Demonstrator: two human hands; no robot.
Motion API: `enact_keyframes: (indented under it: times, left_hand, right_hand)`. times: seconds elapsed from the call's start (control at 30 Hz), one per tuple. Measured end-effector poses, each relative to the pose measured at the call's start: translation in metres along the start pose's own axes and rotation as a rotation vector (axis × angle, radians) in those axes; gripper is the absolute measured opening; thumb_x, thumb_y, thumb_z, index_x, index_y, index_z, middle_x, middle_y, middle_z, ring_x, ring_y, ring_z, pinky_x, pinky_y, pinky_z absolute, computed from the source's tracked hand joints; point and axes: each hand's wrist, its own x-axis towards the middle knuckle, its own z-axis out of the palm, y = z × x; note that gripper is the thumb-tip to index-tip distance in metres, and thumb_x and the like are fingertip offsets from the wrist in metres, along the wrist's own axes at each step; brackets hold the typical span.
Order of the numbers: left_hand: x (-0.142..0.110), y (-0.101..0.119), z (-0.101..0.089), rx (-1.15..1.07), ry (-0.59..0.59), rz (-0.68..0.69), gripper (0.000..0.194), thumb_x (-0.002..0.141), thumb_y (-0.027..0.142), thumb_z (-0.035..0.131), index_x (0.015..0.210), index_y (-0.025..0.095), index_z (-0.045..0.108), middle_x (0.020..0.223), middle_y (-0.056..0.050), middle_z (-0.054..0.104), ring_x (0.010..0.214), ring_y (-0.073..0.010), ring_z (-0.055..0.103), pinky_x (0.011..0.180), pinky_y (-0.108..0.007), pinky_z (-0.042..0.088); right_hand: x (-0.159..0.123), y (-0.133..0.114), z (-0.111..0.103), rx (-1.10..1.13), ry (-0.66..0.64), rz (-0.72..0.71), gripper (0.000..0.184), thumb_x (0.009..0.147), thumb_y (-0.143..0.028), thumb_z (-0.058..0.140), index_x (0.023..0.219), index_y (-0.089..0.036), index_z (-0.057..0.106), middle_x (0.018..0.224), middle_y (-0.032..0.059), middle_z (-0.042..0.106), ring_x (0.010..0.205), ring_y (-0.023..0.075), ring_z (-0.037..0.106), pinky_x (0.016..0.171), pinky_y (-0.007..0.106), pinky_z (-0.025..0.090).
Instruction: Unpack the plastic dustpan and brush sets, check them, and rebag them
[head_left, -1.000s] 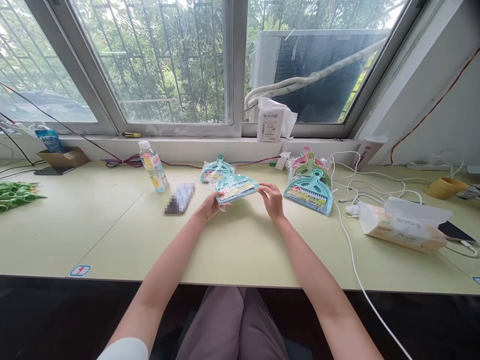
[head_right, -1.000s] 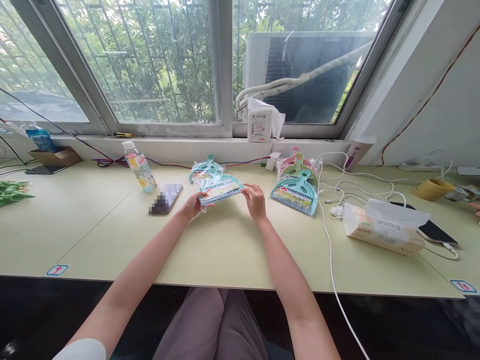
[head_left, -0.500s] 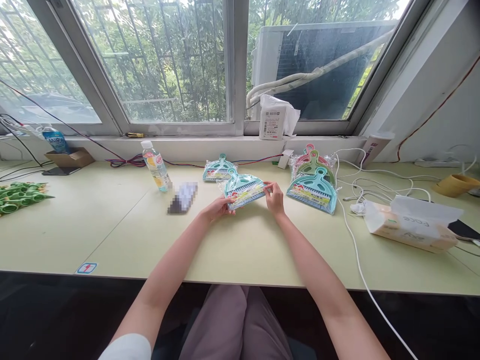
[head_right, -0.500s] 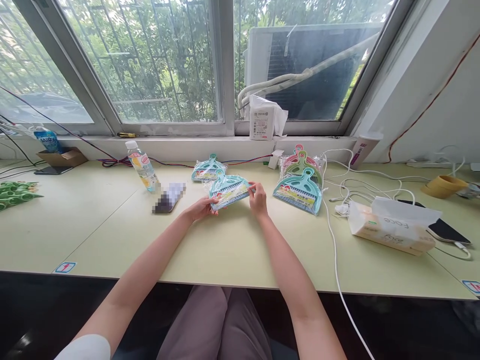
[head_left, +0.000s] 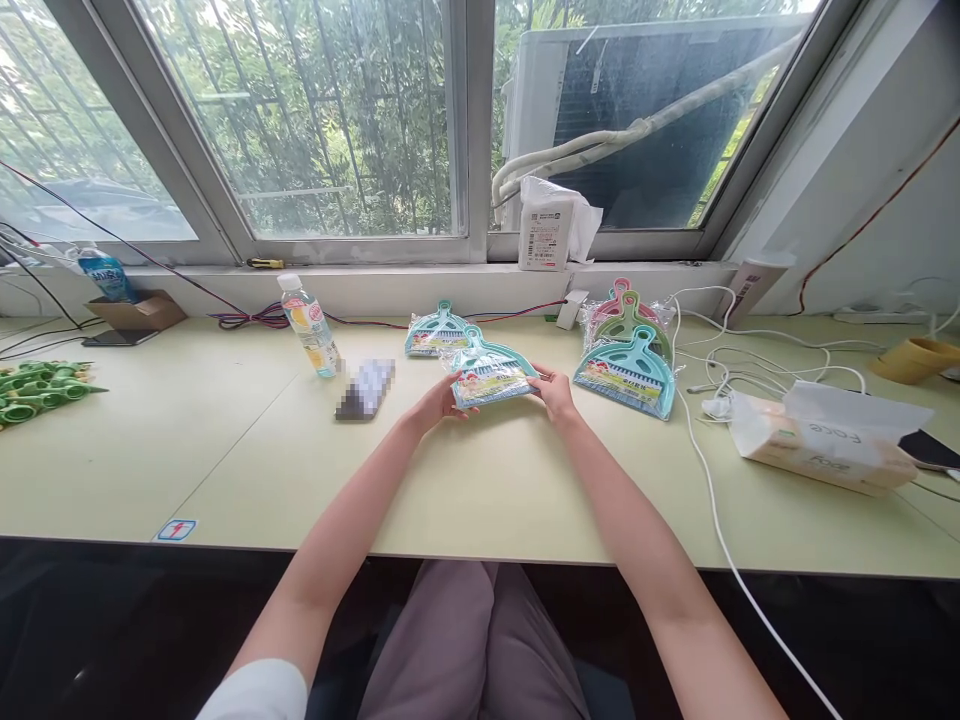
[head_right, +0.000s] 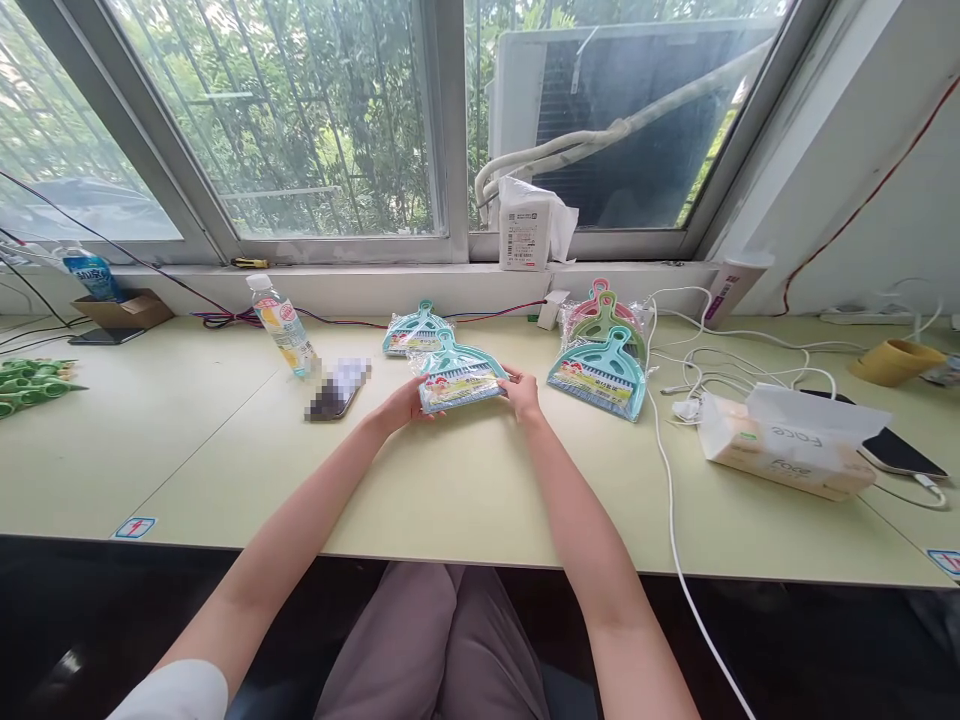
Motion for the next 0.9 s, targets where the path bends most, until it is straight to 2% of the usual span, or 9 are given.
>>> enact_keyframes:
  times: [0.1, 0.2, 0.33, 0.43, 0.57, 0.63, 0.73, 0.8, 0.9]
  left_hand:
    - [-0.001, -0.001, 0.000, 0.020, 0.013, 0.111, 0.067, 0.078, 0.046, 0.063, 0.136, 0.022, 0.037, 0.111, -0.012, 0.066, 0.085, -0.0187, 0.069, 0.068, -0.027, 0.054]
    - [0.000, -0.003, 0.001, 0.095, 0.130, 0.128, 0.074, 0.071, 0.031, 0.072, 0.136, 0.025, 0.037, 0.112, -0.009, 0.065, 0.084, -0.0165, 0.068, 0.070, -0.026, 0.053]
    - [0.009, -0.007, 0.000, 0.128, 0.358, 0.045, 0.041, 0.078, 0.027, 0.064, 0.117, 0.018, 0.053, 0.105, -0.009, 0.067, 0.065, -0.0126, 0.065, 0.058, -0.023, 0.052]
    - [0.016, -0.012, -0.005, 0.163, 0.457, 0.096, 0.031, 0.081, 0.024, 0.058, 0.111, 0.019, 0.053, 0.100, -0.005, 0.066, 0.058, -0.0091, 0.062, 0.055, -0.021, 0.050]
    - [0.021, -0.017, -0.010, 0.368, 0.541, 0.176, 0.027, 0.083, 0.025, 0.053, 0.110, 0.021, 0.054, 0.098, -0.003, 0.065, 0.061, -0.0101, 0.061, 0.059, -0.023, 0.051]
    - [0.022, -0.017, -0.012, 0.503, 0.555, 0.186, 0.026, 0.084, 0.025, 0.052, 0.109, 0.021, 0.055, 0.099, -0.004, 0.065, 0.071, -0.0152, 0.064, 0.067, -0.028, 0.053]
    - [0.019, -0.010, -0.014, 0.708, 0.647, 0.252, 0.028, 0.084, 0.024, 0.052, 0.111, 0.021, 0.056, 0.109, -0.008, 0.063, 0.103, -0.0244, 0.060, 0.088, -0.038, 0.049]
    - [0.013, -0.002, -0.017, 0.818, 0.801, 0.367, 0.033, 0.084, 0.023, 0.052, 0.117, 0.020, 0.053, 0.123, -0.011, 0.057, 0.122, -0.0266, 0.048, 0.101, -0.041, 0.040]
    - [-0.001, 0.013, -0.022, 0.876, 1.088, 0.567, 0.037, 0.087, 0.019, 0.046, 0.124, 0.019, 0.047, 0.138, -0.013, 0.043, 0.134, -0.0241, 0.034, 0.110, -0.040, 0.027]
  right_hand:
    - [0.000, 0.005, 0.002, 0.007, 0.112, -0.041, 0.046, 0.067, -0.015, 0.063, 0.113, -0.013, 0.064, 0.083, 0.0036, 0.071, 0.071, 0.0138, 0.065, 0.072, 0.030, 0.058]
    - [-0.001, 0.009, 0.004, -0.039, 0.152, -0.087, 0.048, 0.068, -0.020, 0.063, 0.116, -0.015, 0.062, 0.088, 0.0043, 0.071, 0.076, 0.0156, 0.066, 0.074, 0.033, 0.057]
    - [-0.005, 0.007, 0.008, -0.165, 0.054, -0.149, 0.050, 0.073, -0.026, 0.060, 0.122, -0.018, 0.056, 0.094, 0.0068, 0.071, 0.082, 0.0178, 0.067, 0.077, 0.036, 0.056]
    - [-0.010, 0.004, 0.013, -0.270, -0.061, -0.187, 0.055, 0.076, -0.034, 0.061, 0.128, -0.021, 0.048, 0.103, 0.0083, 0.070, 0.089, 0.0206, 0.066, 0.079, 0.038, 0.055]
    - [-0.014, 0.005, 0.016, -0.395, -0.157, -0.258, 0.075, 0.061, -0.036, 0.077, 0.128, -0.021, 0.046, 0.114, 0.0088, 0.065, 0.103, 0.0236, 0.061, 0.089, 0.039, 0.050]
    - [-0.012, 0.008, 0.016, -0.456, -0.129, -0.287, 0.076, 0.054, -0.032, 0.081, 0.123, -0.020, 0.051, 0.114, 0.0083, 0.065, 0.105, 0.0245, 0.060, 0.091, 0.039, 0.049]
    - [-0.006, 0.016, 0.018, -0.494, -0.125, -0.261, 0.060, 0.054, -0.031, 0.080, 0.109, -0.018, 0.059, 0.106, 0.0070, 0.068, 0.098, 0.0238, 0.062, 0.087, 0.038, 0.050]
    - [0.001, 0.023, 0.024, -0.509, -0.151, -0.244, 0.055, 0.054, -0.031, 0.079, 0.104, -0.017, 0.061, 0.103, 0.0062, 0.069, 0.094, 0.0223, 0.063, 0.084, 0.037, 0.051]
    - [0.014, 0.032, 0.047, -0.556, -0.144, -0.239, 0.055, 0.054, -0.030, 0.079, 0.103, -0.018, 0.060, 0.102, 0.0049, 0.069, 0.093, 0.0208, 0.063, 0.084, 0.037, 0.051]
